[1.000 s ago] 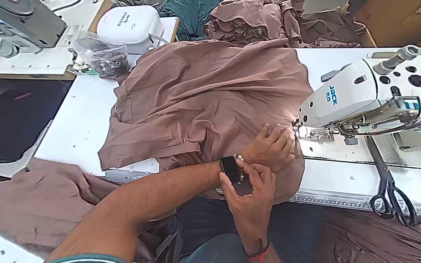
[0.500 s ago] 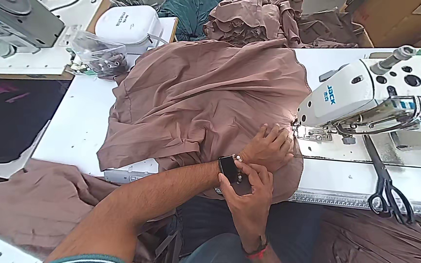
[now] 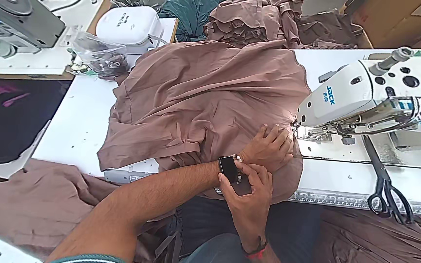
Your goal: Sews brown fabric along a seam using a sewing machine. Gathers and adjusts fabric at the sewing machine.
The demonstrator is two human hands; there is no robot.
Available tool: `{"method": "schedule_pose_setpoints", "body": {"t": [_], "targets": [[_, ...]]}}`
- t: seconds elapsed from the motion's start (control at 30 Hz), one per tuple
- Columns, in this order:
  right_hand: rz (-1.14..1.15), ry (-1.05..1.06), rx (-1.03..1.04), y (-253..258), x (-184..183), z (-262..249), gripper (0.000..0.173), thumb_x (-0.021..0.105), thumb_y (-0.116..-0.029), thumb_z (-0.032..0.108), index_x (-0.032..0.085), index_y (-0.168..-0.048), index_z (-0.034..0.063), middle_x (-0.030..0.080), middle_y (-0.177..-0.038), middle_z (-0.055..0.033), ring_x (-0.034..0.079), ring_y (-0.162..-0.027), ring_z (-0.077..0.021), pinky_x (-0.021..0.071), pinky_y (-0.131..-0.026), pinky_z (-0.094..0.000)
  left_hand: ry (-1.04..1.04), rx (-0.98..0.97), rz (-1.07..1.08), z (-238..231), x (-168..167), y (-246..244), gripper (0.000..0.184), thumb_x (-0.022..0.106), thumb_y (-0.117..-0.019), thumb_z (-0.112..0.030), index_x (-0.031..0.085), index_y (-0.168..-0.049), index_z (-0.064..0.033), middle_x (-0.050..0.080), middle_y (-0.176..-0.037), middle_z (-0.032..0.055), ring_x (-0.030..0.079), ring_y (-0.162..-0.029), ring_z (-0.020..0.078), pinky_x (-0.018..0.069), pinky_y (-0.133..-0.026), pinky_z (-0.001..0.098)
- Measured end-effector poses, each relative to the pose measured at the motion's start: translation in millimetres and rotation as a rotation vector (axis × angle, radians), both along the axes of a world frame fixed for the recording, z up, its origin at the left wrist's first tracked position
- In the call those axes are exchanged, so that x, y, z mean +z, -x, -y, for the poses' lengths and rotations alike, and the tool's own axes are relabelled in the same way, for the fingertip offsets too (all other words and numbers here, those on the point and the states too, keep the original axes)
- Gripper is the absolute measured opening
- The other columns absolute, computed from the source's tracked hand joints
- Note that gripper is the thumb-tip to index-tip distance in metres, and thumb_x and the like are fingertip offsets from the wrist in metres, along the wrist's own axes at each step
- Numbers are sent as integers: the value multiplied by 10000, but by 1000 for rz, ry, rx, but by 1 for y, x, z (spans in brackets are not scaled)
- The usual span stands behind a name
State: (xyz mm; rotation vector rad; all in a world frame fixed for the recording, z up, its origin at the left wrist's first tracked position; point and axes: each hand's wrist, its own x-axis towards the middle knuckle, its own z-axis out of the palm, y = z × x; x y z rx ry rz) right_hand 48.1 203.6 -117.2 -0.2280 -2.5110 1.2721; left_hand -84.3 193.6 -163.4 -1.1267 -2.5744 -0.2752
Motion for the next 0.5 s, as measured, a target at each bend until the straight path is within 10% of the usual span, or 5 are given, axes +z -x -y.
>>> {"method": "schedule_pose_setpoints", "body": {"t": [0.5], "targets": [[-3,-2,-25,0,-1,0,490,817,-734,535,815,-1111,223,651,-1020,40,561,-987,-167,408,-819,-433,6,-9,-23,0,0,1,577,295,-1081,-475,666,-1351,-124,629,-1433,107,570,-1347,348,448,-1081,582]]}}
